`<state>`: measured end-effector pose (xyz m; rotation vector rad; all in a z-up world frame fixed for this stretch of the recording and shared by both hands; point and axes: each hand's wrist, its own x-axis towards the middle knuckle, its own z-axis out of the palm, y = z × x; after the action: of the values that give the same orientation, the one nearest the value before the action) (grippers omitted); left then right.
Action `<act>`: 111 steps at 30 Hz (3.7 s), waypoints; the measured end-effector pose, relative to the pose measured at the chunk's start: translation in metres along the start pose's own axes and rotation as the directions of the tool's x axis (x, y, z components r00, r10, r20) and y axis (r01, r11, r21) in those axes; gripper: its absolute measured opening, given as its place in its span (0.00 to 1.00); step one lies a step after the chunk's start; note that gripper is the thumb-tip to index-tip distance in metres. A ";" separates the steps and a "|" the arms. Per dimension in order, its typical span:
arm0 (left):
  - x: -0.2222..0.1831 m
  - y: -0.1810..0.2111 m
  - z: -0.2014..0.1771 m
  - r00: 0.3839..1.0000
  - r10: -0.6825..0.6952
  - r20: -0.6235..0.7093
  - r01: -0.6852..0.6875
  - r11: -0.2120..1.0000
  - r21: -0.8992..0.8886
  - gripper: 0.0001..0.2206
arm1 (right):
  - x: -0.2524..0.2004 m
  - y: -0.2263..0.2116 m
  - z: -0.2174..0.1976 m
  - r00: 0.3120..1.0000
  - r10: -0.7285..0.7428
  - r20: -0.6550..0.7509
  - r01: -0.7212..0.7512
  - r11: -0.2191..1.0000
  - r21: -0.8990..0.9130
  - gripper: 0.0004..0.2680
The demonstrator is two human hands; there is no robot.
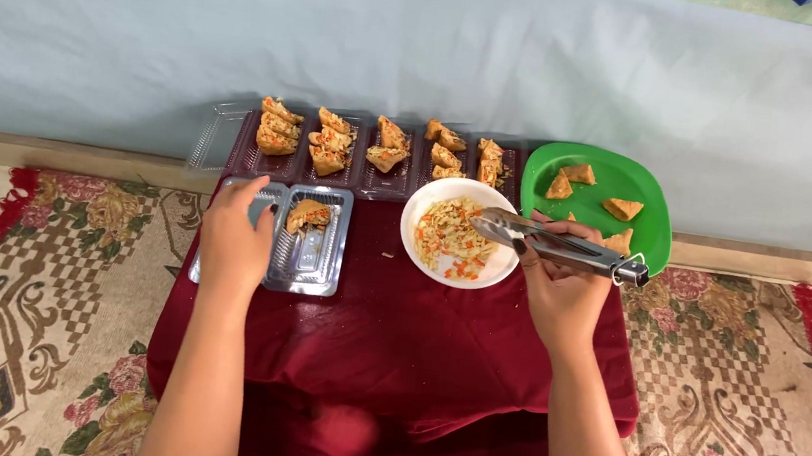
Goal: A person uses metal tongs to pick up fried snacks, dip them into a bowl of shredded toppings, and place them into clear plastic containers for packaging.
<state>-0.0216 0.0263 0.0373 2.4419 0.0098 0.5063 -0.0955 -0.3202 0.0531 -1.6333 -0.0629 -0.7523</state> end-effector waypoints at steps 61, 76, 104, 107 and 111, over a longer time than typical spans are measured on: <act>0.035 0.018 0.005 0.890 0.128 0.437 -0.231 0.954 0.191 0.24 | -0.021 0.006 0.094 0.972 -0.198 0.122 0.180 0.973 0.143 0.10; -0.021 0.100 0.092 0.838 0.544 -0.044 -0.538 0.808 -0.241 0.09 | -0.020 0.036 0.012 0.979 -0.202 0.019 0.202 0.958 -0.205 0.11; 0.004 0.108 0.142 0.972 0.230 -0.036 -0.159 0.541 -0.826 0.24 | 0.114 0.076 -0.046 0.985 -0.103 -0.142 0.081 0.985 -0.153 0.11; 0.007 0.112 0.132 0.954 0.298 0.017 -0.146 0.517 -0.844 0.25 | 0.117 0.075 -0.045 0.988 0.133 0.073 -0.148 0.953 0.263 0.12; 0.008 0.110 0.140 0.920 0.388 0.054 -0.209 0.604 -0.769 0.28 | 0.111 0.101 -0.028 0.880 0.319 0.353 -0.468 0.711 0.525 0.11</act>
<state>0.0239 -0.1425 0.0043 1.6364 -0.6092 0.2868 0.0241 -0.4086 0.0216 -1.0526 -0.1039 -0.1547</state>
